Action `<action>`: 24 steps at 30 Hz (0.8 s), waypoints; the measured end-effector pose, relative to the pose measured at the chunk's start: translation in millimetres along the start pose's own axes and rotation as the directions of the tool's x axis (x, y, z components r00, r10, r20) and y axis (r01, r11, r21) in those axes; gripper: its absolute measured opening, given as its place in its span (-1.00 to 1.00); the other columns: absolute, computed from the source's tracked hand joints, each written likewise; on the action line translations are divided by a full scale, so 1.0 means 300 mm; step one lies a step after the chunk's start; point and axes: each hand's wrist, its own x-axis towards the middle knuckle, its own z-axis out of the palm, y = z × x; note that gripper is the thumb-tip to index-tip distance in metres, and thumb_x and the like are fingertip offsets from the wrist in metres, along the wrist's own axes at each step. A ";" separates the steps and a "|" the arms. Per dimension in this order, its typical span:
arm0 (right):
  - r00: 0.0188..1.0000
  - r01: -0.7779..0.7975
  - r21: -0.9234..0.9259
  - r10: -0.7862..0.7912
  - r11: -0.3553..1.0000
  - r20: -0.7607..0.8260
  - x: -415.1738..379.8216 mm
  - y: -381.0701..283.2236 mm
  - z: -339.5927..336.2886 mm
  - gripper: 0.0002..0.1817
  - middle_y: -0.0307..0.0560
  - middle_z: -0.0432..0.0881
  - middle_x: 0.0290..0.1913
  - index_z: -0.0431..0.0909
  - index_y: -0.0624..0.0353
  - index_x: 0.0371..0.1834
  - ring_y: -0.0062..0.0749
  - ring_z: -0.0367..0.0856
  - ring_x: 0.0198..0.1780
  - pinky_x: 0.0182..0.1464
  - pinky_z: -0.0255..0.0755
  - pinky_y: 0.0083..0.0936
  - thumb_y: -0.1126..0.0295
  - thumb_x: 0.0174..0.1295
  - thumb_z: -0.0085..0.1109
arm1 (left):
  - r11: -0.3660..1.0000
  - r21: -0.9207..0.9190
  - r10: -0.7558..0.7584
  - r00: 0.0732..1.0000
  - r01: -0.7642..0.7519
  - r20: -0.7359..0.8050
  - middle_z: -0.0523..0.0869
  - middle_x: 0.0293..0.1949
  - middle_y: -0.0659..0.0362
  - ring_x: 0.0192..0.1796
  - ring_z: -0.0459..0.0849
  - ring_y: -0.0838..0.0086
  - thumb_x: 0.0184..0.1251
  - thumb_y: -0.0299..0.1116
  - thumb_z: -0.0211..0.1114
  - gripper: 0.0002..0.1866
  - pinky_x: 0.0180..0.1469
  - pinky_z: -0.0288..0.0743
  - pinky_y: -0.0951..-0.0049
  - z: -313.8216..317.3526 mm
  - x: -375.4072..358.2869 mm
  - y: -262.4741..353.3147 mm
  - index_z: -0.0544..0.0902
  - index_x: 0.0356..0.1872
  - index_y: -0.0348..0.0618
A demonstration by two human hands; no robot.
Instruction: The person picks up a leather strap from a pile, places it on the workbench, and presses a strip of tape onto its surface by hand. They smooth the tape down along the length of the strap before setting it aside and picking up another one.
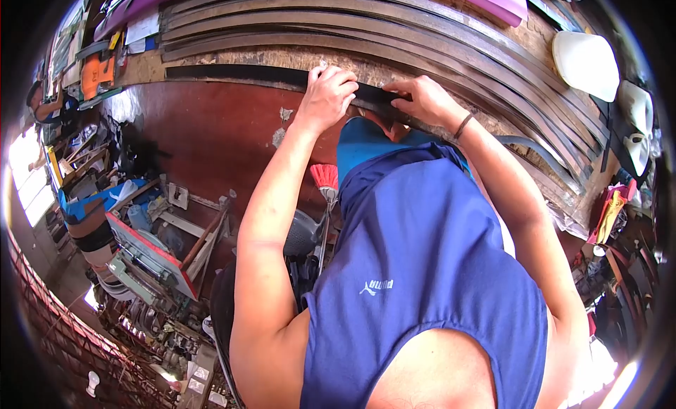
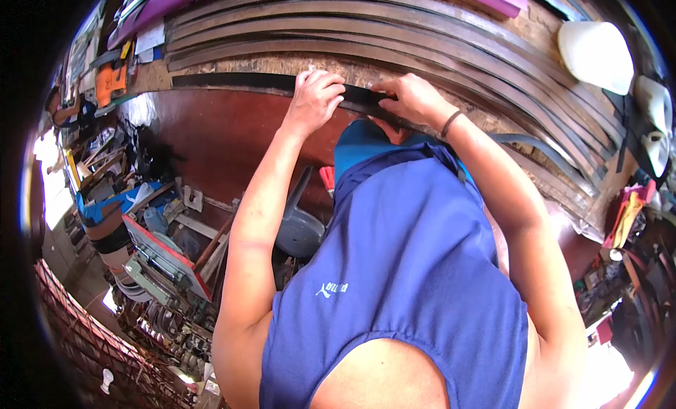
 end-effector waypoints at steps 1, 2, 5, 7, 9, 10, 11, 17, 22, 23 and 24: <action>1.000 -0.002 0.005 0.002 1.000 0.004 -0.003 -0.005 -0.001 -0.53 0.16 0.80 -0.08 0.70 -0.06 0.24 0.10 0.78 -0.03 0.07 0.63 -0.13 0.26 0.21 0.35 | 1.000 0.008 0.009 1.000 -0.009 0.006 0.72 -0.02 0.33 0.15 0.62 0.38 0.17 -0.38 0.45 -0.83 0.30 0.32 0.07 -0.001 -0.001 0.002 0.75 -0.19 -0.01; 1.000 0.004 0.007 -0.004 1.000 0.006 -0.005 -0.010 -0.003 -0.53 0.18 0.80 -0.09 0.69 -0.02 0.24 0.09 0.78 -0.03 0.07 0.63 -0.14 0.28 0.21 0.35 | 1.000 0.018 0.019 1.000 -0.019 0.004 0.72 -0.02 0.32 0.15 0.62 0.37 0.18 -0.38 0.44 -0.84 0.31 0.32 0.06 -0.001 0.000 0.007 0.75 -0.20 -0.01; 1.000 0.023 0.002 -0.023 1.000 0.002 -0.004 -0.011 -0.006 -0.53 0.21 0.79 -0.11 0.69 0.04 0.24 0.10 0.79 -0.04 0.06 0.63 -0.15 0.30 0.22 0.34 | 0.996 0.077 0.047 0.998 -0.044 -0.045 0.70 0.03 0.27 0.17 0.62 0.31 0.21 -0.38 0.38 -0.88 0.30 0.33 0.07 -0.002 0.013 0.064 0.75 -0.23 -0.02; 0.999 0.032 -0.012 -0.032 0.999 -0.010 0.003 0.009 0.008 -0.53 0.16 0.80 -0.10 0.70 -0.01 0.23 0.11 0.78 -0.04 0.06 0.64 -0.12 0.27 0.21 0.35 | 0.994 0.089 0.069 0.995 -0.063 -0.070 0.67 0.14 0.11 0.29 0.57 0.19 0.19 -0.34 0.43 -0.73 0.35 0.36 0.00 0.046 0.005 0.122 0.71 -0.09 -0.09; 0.998 0.052 -0.025 -0.052 0.998 -0.034 0.005 0.011 0.010 -0.53 0.17 0.80 -0.10 0.71 0.01 0.21 0.11 0.78 -0.04 0.07 0.64 -0.12 0.26 0.20 0.34 | 0.996 0.082 0.030 0.997 -0.024 -0.073 0.60 0.25 -0.03 0.41 0.49 0.08 0.19 -0.23 0.44 -0.52 0.47 0.29 -0.09 0.084 -0.014 0.237 0.63 0.10 -0.25; 0.997 0.061 -0.029 -0.062 0.998 -0.048 0.004 0.011 0.012 -0.54 0.17 0.80 -0.11 0.71 0.02 0.21 0.11 0.78 -0.04 0.07 0.64 -0.13 0.26 0.20 0.34 | 0.998 0.052 -0.044 0.999 0.045 -0.011 0.47 0.42 -0.09 0.53 0.37 0.03 0.21 -0.15 0.46 -0.36 0.55 0.18 -0.15 0.112 -0.037 0.272 0.56 0.27 -0.29; 0.997 0.069 -0.016 -0.069 0.998 -0.045 0.003 0.012 0.013 -0.54 0.19 0.80 -0.10 0.70 0.06 0.21 0.12 0.78 -0.04 0.08 0.64 -0.13 0.28 0.21 0.34 | 0.993 0.062 -0.101 0.995 0.101 -0.006 0.37 0.50 -0.10 0.59 0.27 0.03 0.26 -0.06 0.43 -0.27 0.57 0.11 -0.20 0.126 -0.063 0.291 0.48 0.37 -0.28; 0.994 0.098 -0.001 -0.098 0.995 -0.042 -0.005 0.005 0.003 -0.55 0.25 0.79 -0.08 0.70 0.10 0.20 0.12 0.78 -0.01 0.12 0.63 -0.15 0.29 0.21 0.33 | 0.919 0.335 -0.245 0.967 0.209 0.070 0.00 0.70 -0.04 0.72 -0.05 0.00 0.47 0.27 0.11 -0.05 0.59 -0.15 -0.40 0.123 -0.175 0.104 0.08 0.67 -0.14; 0.992 0.106 0.015 -0.104 0.994 -0.070 -0.004 0.013 0.011 -0.55 0.20 0.80 -0.09 0.72 0.07 0.17 0.12 0.77 -0.01 0.15 0.62 -0.14 0.26 0.18 0.32 | 0.749 0.432 -0.489 0.859 0.502 -0.150 0.13 0.67 -0.06 0.69 0.04 -0.08 0.57 0.16 0.09 -0.21 0.57 -0.16 -0.44 -0.002 -0.248 -0.130 0.23 0.61 -0.15; 0.993 0.110 0.005 -0.110 0.994 -0.051 -0.006 0.010 0.005 -0.55 0.19 0.80 -0.08 0.72 0.08 0.17 0.12 0.77 0.00 0.15 0.62 -0.14 0.27 0.19 0.32 | 0.789 0.379 -0.444 0.875 0.483 -0.192 0.21 0.63 -0.04 0.67 0.10 -0.03 0.52 0.08 0.17 -0.27 0.56 -0.08 -0.39 -0.007 -0.234 -0.125 0.33 0.54 -0.16; 0.993 0.117 -0.005 -0.117 0.993 -0.031 -0.004 0.002 -0.006 -0.56 0.19 0.80 -0.06 0.72 0.10 0.17 0.11 0.77 0.01 0.15 0.62 -0.14 0.28 0.20 0.32 | 0.825 0.326 -0.400 0.885 0.461 -0.238 0.30 0.59 -0.03 0.66 0.16 0.03 0.48 -0.01 0.26 -0.33 0.56 -0.01 -0.34 -0.012 -0.220 -0.118 0.43 0.46 -0.17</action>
